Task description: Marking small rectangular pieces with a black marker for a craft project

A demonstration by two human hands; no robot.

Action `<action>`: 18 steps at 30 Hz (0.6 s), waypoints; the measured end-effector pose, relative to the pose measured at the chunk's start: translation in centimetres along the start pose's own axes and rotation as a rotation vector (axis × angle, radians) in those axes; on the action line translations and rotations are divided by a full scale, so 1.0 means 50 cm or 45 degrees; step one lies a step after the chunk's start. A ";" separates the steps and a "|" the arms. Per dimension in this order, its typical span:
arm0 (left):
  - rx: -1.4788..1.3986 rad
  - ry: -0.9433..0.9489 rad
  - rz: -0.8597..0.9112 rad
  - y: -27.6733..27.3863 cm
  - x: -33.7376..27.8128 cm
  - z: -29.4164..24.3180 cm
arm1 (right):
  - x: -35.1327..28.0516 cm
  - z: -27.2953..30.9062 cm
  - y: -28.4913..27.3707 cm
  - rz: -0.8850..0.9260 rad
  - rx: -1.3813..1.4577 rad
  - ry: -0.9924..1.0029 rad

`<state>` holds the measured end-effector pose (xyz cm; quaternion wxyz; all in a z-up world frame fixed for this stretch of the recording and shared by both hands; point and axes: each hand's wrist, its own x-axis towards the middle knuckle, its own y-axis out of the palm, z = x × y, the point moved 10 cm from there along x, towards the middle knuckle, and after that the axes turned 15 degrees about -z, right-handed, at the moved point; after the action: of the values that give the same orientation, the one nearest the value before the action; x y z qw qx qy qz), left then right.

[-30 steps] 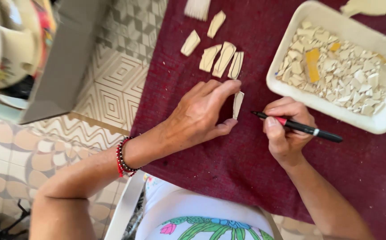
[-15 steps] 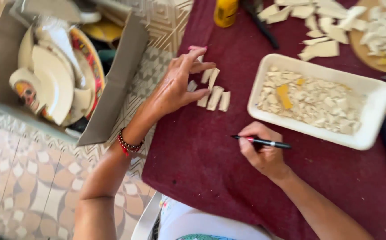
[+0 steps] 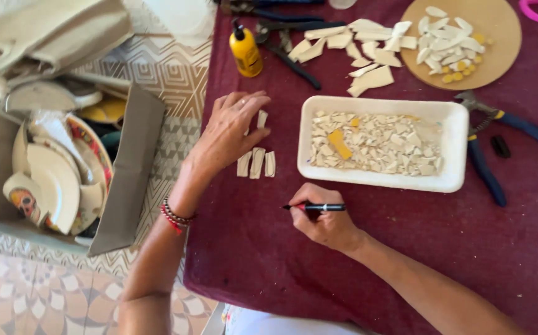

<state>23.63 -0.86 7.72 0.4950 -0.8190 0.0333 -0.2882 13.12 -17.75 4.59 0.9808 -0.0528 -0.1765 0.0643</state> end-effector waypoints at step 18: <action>-0.072 -0.086 -0.052 0.355 0.348 -0.045 | -0.001 0.019 0.005 0.092 -0.065 -0.046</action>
<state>41.07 -17.58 1.43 0.4665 -0.8424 0.0080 -0.2695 12.72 -17.43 5.43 0.9728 -0.0828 -0.1939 0.0960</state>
